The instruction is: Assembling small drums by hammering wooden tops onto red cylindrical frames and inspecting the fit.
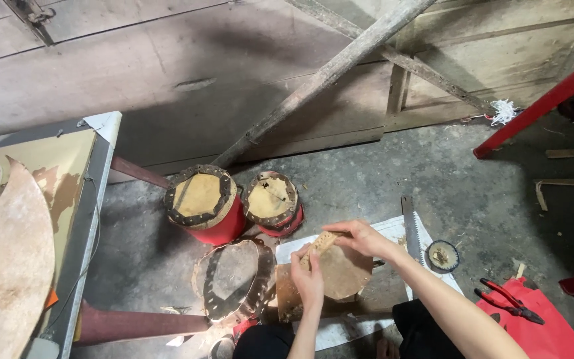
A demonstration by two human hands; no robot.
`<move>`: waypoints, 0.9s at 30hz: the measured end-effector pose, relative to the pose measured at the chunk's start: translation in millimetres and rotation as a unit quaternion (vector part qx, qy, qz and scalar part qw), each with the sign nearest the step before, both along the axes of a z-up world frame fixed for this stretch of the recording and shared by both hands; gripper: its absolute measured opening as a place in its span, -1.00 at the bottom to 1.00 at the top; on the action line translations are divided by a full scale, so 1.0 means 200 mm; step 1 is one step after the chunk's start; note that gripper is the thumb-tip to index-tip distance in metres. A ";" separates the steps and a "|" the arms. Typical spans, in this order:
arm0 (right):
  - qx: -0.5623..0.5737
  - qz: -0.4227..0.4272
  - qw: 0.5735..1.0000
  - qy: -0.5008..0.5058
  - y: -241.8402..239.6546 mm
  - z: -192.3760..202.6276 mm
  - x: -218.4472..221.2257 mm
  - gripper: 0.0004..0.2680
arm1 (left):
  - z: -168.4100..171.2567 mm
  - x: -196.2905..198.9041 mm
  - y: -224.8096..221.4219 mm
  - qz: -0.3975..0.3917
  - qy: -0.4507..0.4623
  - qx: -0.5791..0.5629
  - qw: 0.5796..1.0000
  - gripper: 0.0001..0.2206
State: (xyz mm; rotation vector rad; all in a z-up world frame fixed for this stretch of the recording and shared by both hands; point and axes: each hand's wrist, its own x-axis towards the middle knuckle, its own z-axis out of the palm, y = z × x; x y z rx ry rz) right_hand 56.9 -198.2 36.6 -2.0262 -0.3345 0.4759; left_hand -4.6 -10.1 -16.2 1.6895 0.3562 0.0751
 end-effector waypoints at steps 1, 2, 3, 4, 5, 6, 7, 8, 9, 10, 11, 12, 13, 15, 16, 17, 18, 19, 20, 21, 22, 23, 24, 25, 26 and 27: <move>0.000 -0.001 1.000 -0.001 0.00 0.01 -0.01 -0.65 | 0.01 0.00 0.00 -0.001 -0.001 0.000 1.000 -0.87; -0.010 -0.007 1.000 0.011 0.00 0.01 -0.03 -0.66 | 0.02 -0.01 0.00 0.007 -0.005 0.006 1.000 -0.86; -0.021 -0.014 0.999 0.022 0.00 0.02 -0.04 -0.67 | 0.03 -0.01 0.00 0.015 -0.009 0.012 1.000 -0.84; -0.020 -0.013 0.999 0.022 0.01 0.01 -0.04 -0.67 | 0.02 -0.01 0.00 0.016 -0.009 0.013 1.000 -0.84; -0.025 -0.020 0.999 0.011 0.01 0.01 -0.03 -0.68 | 0.02 -0.01 0.00 0.021 -0.012 0.010 1.000 -0.86; -0.030 -0.029 0.999 0.000 0.01 0.00 -0.04 -0.70 | 0.01 -0.01 0.00 0.025 -0.014 0.007 1.000 -0.87; -0.029 -0.029 0.999 0.001 0.01 -0.03 -0.04 -0.70 | 0.01 -0.02 0.00 0.025 -0.014 0.008 1.000 -0.87; -0.024 -0.028 0.999 -0.010 0.01 -0.06 -0.04 -0.71 | 0.01 -0.01 0.00 0.023 -0.015 0.011 1.000 -0.87; -0.018 -0.027 0.999 -0.021 0.00 -0.09 -0.03 -0.71 | 0.01 -0.01 -0.01 0.022 -0.016 0.014 1.000 -0.86; -0.018 -0.027 0.999 -0.022 0.00 -0.09 -0.04 -0.71 | 0.00 -0.01 -0.01 0.023 -0.017 0.014 1.000 -0.86; -0.014 -0.030 0.999 -0.024 0.00 -0.08 -0.04 -0.71 | -0.01 -0.01 0.00 0.015 -0.024 0.019 0.999 -0.86; -0.010 -0.032 0.999 -0.024 0.00 -0.08 -0.04 -0.71 | -0.02 -0.01 0.00 0.008 -0.030 0.024 0.999 -0.86; -0.010 -0.031 0.999 -0.024 0.00 -0.09 -0.04 -0.71 | -0.01 -0.01 0.00 0.009 -0.030 0.024 0.999 -0.86; -0.028 -0.033 0.998 -0.034 0.01 -0.12 -0.03 -0.71 | 0.00 -0.02 0.01 -0.042 -0.043 0.002 0.998 -0.78; -0.028 -0.032 0.999 -0.034 0.01 -0.12 -0.03 -0.71 | -0.02 -0.01 0.02 -0.041 -0.043 0.001 0.998 -0.78; -0.025 -0.038 0.998 -0.042 0.01 -0.12 -0.03 -0.71 | -0.04 -0.01 0.02 -0.063 -0.057 0.003 0.996 -0.77; -0.022 -0.044 0.998 -0.050 0.01 -0.13 -0.03 -0.72 | -0.06 0.00 0.03 -0.086 -0.071 0.005 0.994 -0.76; -0.023 -0.043 0.998 -0.050 0.02 -0.12 -0.03 -0.72 | -0.07 0.00 0.04 -0.085 -0.071 0.005 0.994 -0.76; -0.017 -0.045 0.997 -0.059 0.02 -0.11 -0.03 -0.72 | -0.08 0.00 0.04 -0.086 -0.073 0.001 0.994 -0.80; -0.012 -0.046 0.997 -0.068 0.02 -0.10 -0.03 -0.72 | -0.10 0.00 0.05 -0.087 -0.076 -0.003 0.993 -0.82; -0.012 -0.045 0.997 -0.068 0.02 -0.11 -0.03 -0.72 | -0.08 -0.01 0.05 -0.086 -0.076 -0.003 0.993 -0.82; -0.011 -0.047 0.997 -0.061 0.02 -0.12 -0.03 -0.71 | -0.06 -0.01 0.04 -0.085 -0.078 0.004 0.993 -0.81; -0.011 -0.049 0.997 -0.055 0.02 -0.13 -0.03 -0.71 | -0.04 -0.02 0.04 -0.083 -0.081 0.012 0.993 -0.80; -0.011 -0.048 0.997 -0.054 0.03 -0.13 -0.04 -0.71 | -0.05 -0.02 0.04 -0.082 -0.081 0.012 0.993 -0.80; 0.011 -0.053 0.997 -0.048 0.03 -0.14 -0.04 -0.71 | -0.07 -0.02 0.04 -0.077 -0.074 0.017 0.994 -0.81; 0.033 -0.059 0.997 -0.041 0.04 -0.15 -0.05 -0.72 | -0.08 -0.02 0.03 -0.072 -0.067 0.022 0.995 -0.81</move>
